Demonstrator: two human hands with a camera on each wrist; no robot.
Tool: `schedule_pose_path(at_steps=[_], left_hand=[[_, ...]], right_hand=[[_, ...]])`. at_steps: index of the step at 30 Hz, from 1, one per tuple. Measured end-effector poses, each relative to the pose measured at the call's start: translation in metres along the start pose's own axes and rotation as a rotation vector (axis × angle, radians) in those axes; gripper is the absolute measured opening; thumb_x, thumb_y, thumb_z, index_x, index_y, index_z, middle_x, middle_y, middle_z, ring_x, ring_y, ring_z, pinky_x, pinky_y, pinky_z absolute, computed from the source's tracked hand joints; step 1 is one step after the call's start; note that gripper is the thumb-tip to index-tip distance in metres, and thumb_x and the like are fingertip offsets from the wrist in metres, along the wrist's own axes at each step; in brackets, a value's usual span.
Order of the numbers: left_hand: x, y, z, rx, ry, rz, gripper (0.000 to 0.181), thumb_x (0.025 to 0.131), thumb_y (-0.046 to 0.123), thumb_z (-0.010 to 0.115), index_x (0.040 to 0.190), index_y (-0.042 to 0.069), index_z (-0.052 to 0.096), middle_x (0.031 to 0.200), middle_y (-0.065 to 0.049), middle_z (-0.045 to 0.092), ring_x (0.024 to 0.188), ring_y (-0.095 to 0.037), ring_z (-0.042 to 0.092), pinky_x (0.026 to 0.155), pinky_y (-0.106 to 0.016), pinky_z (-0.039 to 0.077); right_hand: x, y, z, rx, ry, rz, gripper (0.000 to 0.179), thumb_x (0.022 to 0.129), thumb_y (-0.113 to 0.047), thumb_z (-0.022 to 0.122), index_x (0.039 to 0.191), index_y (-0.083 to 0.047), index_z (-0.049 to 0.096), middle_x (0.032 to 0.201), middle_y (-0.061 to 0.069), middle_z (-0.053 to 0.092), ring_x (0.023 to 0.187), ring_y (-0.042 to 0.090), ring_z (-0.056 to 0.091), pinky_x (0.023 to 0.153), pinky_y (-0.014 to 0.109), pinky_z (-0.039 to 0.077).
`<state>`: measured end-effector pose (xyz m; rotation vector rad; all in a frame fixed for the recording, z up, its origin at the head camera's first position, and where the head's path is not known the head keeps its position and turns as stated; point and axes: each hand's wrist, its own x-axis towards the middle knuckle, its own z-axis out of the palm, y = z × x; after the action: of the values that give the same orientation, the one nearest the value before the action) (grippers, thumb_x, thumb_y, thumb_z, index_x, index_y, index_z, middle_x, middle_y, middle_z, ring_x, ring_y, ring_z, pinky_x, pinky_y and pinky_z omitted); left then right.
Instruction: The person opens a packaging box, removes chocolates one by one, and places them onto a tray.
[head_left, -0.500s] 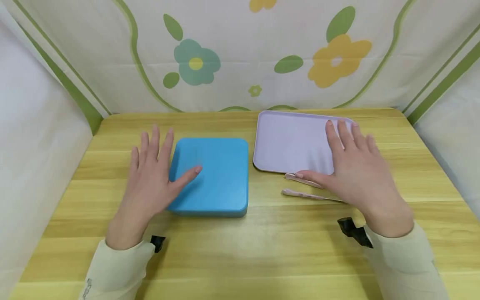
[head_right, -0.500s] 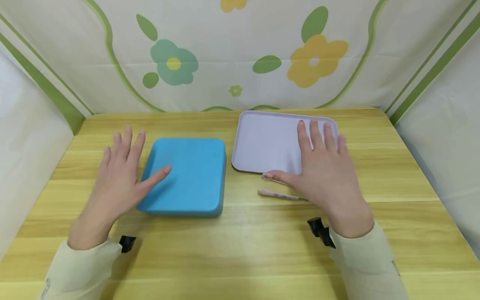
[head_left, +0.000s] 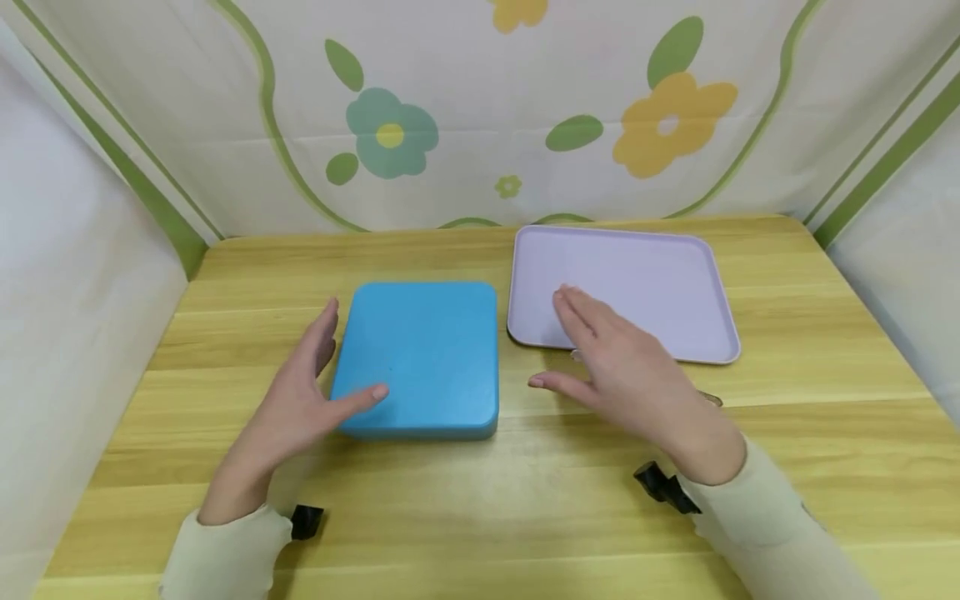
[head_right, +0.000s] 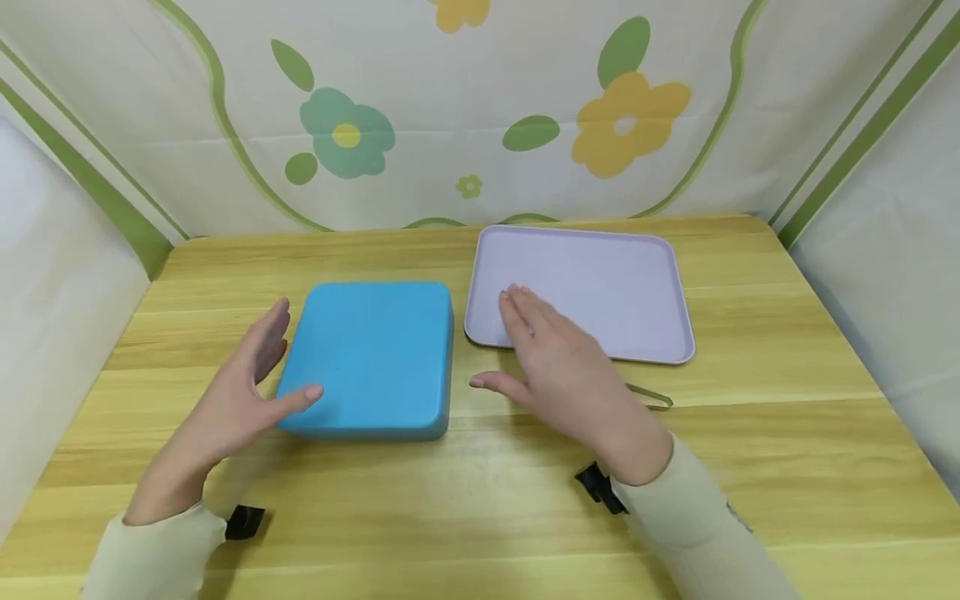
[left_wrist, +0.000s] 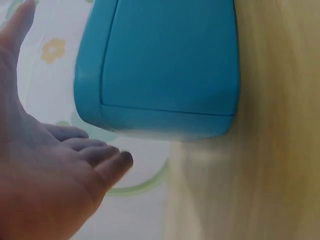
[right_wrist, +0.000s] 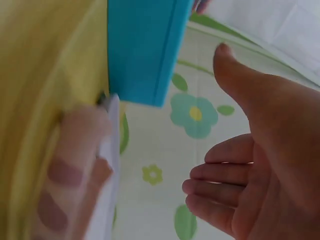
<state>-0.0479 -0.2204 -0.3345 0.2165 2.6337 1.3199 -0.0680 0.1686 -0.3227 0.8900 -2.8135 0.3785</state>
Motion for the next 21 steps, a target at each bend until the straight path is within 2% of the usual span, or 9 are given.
schedule_pose_path(at_steps=[3, 6, 10, 13, 14, 15, 17, 19, 21], left_hand=[[-0.002, -0.008, 0.002, -0.067, -0.052, 0.03, 0.125, 0.091, 0.03, 0.089, 0.174, 0.028, -0.005, 0.183, -0.005, 0.0, 0.168, -0.041, 0.009, 0.129, -0.071, 0.022], [-0.002, -0.015, 0.005, -0.096, -0.095, 0.026, 0.134, 0.086, 0.028, 0.094, 0.173, 0.035, -0.008, 0.183, 0.001, -0.005, 0.169, -0.036, 0.0, 0.129, -0.073, 0.016], [-0.002, -0.023, 0.009, -0.125, -0.116, -0.021, 0.143, 0.079, 0.029, 0.099, 0.168, 0.049, -0.011, 0.181, 0.008, -0.009, 0.168, -0.036, 0.0, 0.126, -0.075, 0.017], [-0.004, -0.029, 0.008, -0.153, -0.139, -0.029, 0.147, 0.077, 0.026, 0.1, 0.165, 0.055, -0.013, 0.181, 0.007, -0.01, 0.167, -0.04, 0.002, 0.125, -0.074, 0.019], [-0.004, -0.031, 0.008, -0.149, -0.149, -0.026, 0.148, 0.076, 0.026, 0.101, 0.165, 0.055, -0.014, 0.181, 0.007, -0.009, 0.167, -0.041, 0.005, 0.126, -0.071, 0.022], [-0.005, -0.034, 0.007, -0.149, -0.161, -0.02, 0.148, 0.076, 0.026, 0.101, 0.165, 0.055, -0.015, 0.181, 0.006, -0.008, 0.166, -0.041, 0.007, 0.128, -0.062, 0.026], [-0.006, -0.037, 0.005, -0.143, -0.184, 0.001, 0.147, 0.078, 0.026, 0.099, 0.165, 0.054, -0.016, 0.182, 0.005, -0.007, 0.166, -0.042, 0.009, 0.128, -0.037, 0.032], [-0.006, -0.04, 0.003, -0.137, -0.198, 0.02, 0.143, 0.081, 0.027, 0.097, 0.166, 0.052, -0.015, 0.182, 0.003, -0.004, 0.166, -0.042, 0.014, 0.118, -0.014, 0.035], [-0.006, -0.042, 0.003, -0.138, -0.204, 0.038, 0.139, 0.084, 0.027, 0.095, 0.167, 0.051, -0.014, 0.182, -0.001, -0.001, 0.165, -0.044, 0.017, 0.107, -0.001, 0.033]], right_hand=[[0.001, -0.012, 0.011, 0.075, -0.002, -0.045, 0.105, 0.093, -0.06, 0.077, 0.164, 0.005, 0.036, 0.171, 0.025, 0.037, 0.156, 0.04, 0.044, 0.121, 0.055, 0.047], [0.003, -0.023, 0.02, 0.163, -0.044, -0.054, 0.11, 0.092, -0.065, 0.076, 0.168, 0.002, 0.03, 0.176, 0.021, 0.029, 0.16, 0.037, 0.037, 0.123, 0.054, 0.044], [0.005, -0.033, 0.031, 0.206, -0.115, -0.046, 0.115, 0.092, -0.069, 0.074, 0.17, -0.001, 0.023, 0.18, 0.018, 0.019, 0.165, 0.034, 0.029, 0.127, 0.053, 0.04], [0.007, -0.038, 0.038, 0.215, -0.171, -0.03, 0.117, 0.092, -0.071, 0.071, 0.171, -0.002, 0.019, 0.181, 0.017, 0.015, 0.166, 0.032, 0.025, 0.128, 0.052, 0.038], [0.007, -0.039, 0.04, 0.227, -0.192, -0.019, 0.118, 0.093, -0.072, 0.071, 0.172, -0.003, 0.017, 0.181, 0.017, 0.013, 0.167, 0.031, 0.023, 0.129, 0.051, 0.037], [0.007, -0.039, 0.042, 0.24, -0.209, -0.009, 0.118, 0.093, -0.072, 0.07, 0.172, -0.004, 0.016, 0.182, 0.016, 0.012, 0.167, 0.03, 0.022, 0.13, 0.051, 0.036], [0.007, -0.04, 0.045, 0.273, -0.235, 0.016, 0.118, 0.093, -0.072, 0.07, 0.173, -0.006, 0.014, 0.182, 0.014, 0.011, 0.168, 0.028, 0.021, 0.13, 0.05, 0.035], [0.008, -0.04, 0.046, 0.309, -0.249, 0.043, 0.118, 0.093, -0.071, 0.072, 0.173, -0.009, 0.013, 0.183, 0.01, 0.01, 0.168, 0.026, 0.02, 0.131, 0.048, 0.035], [0.008, -0.04, 0.047, 0.339, -0.25, 0.067, 0.118, 0.092, -0.071, 0.074, 0.173, -0.01, 0.013, 0.183, 0.007, 0.011, 0.167, 0.025, 0.021, 0.131, 0.048, 0.035]])
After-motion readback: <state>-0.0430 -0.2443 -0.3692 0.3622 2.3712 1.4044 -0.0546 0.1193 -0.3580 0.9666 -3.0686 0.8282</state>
